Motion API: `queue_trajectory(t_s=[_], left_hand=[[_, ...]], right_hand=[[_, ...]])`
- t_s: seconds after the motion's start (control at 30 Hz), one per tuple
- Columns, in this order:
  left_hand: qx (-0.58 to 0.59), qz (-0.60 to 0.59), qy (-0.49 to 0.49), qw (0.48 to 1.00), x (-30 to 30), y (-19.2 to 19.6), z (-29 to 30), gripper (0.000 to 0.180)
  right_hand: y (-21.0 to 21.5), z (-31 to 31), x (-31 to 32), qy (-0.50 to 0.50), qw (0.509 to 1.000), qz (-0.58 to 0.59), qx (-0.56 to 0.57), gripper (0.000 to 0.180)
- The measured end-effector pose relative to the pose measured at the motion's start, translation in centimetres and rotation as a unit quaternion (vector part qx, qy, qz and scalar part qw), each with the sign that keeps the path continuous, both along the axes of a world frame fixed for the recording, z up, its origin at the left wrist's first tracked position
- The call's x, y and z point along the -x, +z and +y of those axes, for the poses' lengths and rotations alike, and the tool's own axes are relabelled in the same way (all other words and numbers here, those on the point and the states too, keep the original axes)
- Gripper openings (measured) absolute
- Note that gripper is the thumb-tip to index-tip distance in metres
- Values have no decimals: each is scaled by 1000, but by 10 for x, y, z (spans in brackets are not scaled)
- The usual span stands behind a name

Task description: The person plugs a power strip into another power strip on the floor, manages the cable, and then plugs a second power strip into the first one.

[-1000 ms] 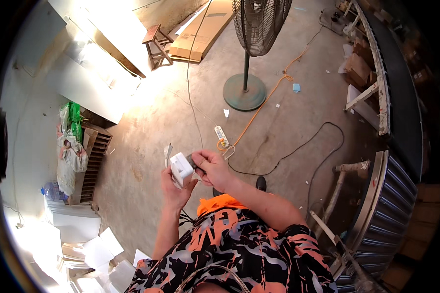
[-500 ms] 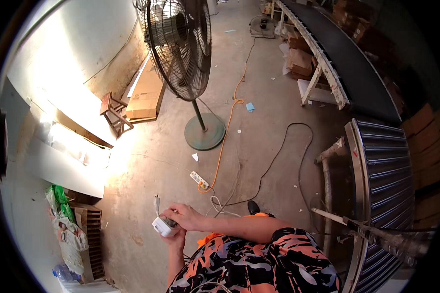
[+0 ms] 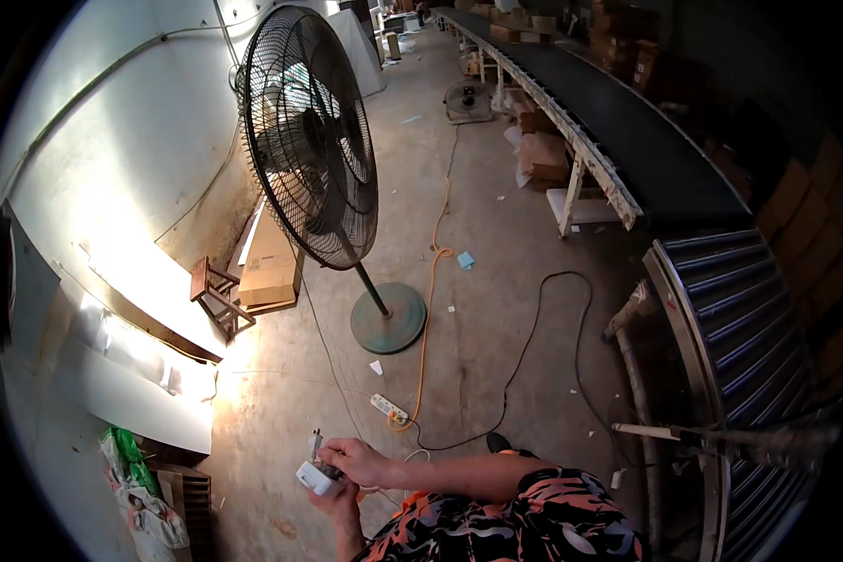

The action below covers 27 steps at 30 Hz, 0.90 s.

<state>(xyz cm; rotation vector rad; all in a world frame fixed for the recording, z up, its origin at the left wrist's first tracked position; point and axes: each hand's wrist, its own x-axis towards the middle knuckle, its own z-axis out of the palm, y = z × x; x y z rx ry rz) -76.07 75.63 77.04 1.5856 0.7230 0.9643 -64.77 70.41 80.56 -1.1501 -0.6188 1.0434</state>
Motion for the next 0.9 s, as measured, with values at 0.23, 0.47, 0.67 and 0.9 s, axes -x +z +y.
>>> queue_trajectory(t_s=[0.23, 0.47, 0.67, 0.9], left_hand=[[-87, 46, 29, 995, 17, 11, 16, 50], [-102, 58, 85, 989, 5, 37, 10, 51], [-179, 76, 63, 979, 22, 36, 14, 52], [-205, 52, 128, 969, 7, 47, 5, 53]], right_hand=[[31, 0, 2, 66, 998, -1, 11, 27], [47, -3, -3, 39, 998, 55, 7, 28], [52, 0, 4, 49, 998, 18, -21, 29], [55, 0, -2, 29, 997, 25, -63, 28]])
